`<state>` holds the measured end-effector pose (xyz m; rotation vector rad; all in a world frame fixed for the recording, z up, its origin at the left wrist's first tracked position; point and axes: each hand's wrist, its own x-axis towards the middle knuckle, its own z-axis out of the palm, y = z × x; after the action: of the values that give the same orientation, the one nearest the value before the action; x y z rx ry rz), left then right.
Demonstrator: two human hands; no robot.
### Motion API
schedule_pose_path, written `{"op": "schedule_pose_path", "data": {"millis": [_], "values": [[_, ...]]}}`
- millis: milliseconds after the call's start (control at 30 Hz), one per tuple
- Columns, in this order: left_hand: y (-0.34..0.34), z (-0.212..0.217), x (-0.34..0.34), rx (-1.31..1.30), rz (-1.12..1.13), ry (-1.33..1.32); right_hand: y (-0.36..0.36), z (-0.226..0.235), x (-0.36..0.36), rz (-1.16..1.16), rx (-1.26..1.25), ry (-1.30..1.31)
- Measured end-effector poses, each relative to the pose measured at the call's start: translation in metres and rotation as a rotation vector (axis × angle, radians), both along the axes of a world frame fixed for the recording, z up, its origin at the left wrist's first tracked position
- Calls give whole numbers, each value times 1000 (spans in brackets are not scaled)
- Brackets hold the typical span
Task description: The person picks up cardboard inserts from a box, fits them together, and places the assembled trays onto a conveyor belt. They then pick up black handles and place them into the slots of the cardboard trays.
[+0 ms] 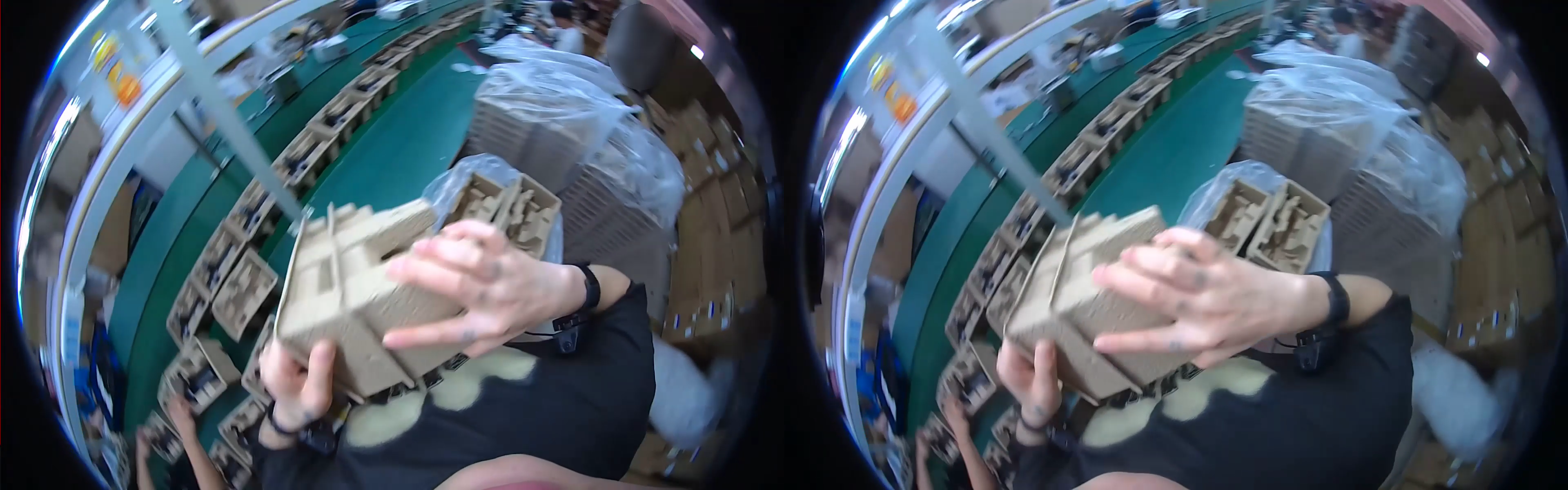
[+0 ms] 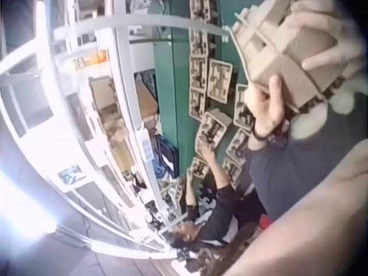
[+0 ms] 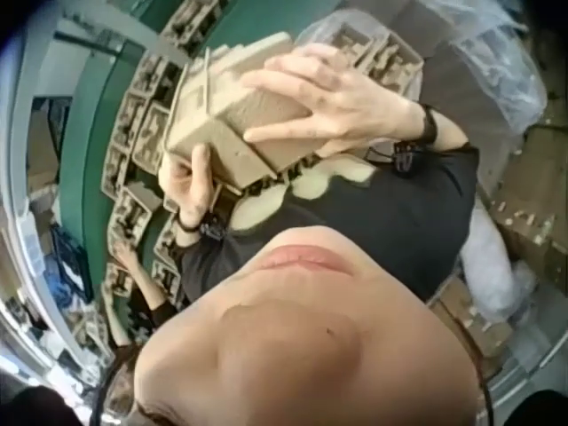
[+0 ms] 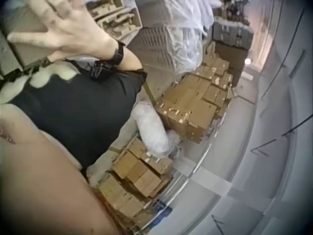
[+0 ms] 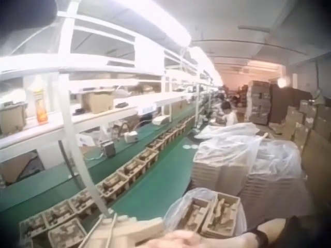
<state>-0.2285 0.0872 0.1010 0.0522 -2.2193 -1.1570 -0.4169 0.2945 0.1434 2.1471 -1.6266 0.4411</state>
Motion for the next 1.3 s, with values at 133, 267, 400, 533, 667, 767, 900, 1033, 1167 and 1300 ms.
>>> {"op": "schedule_pose_path", "data": {"millis": [133,267,400,533,667,767,900,1033,1167,1300], "values": [[-3,-1,-35,393,57,79,-32,3,-8,-121,49,111],[-4,5,12,44,-55,86,-5,11,10,-36,59,150],[4,-17,17,133,-4,-63,-7,-15,3,-51,107,123],[1,-26,24,8,-19,92,-5,-23,11,-37,-8,193],[5,-30,25,37,31,95,-7,-28,9,31,12,103],[-12,-43,38,14,127,72,0,-8,-32,71,147,-215],[-23,-67,27,-494,5,142,-25,-18,-57,-122,38,-586],[-25,-75,9,-717,-276,193,-78,-55,-48,-40,119,-813],[-22,-89,9,-777,-295,248,-93,-74,-56,55,199,-436],[-32,-91,32,-723,-317,-48,-88,-88,-46,105,182,-391]]}}
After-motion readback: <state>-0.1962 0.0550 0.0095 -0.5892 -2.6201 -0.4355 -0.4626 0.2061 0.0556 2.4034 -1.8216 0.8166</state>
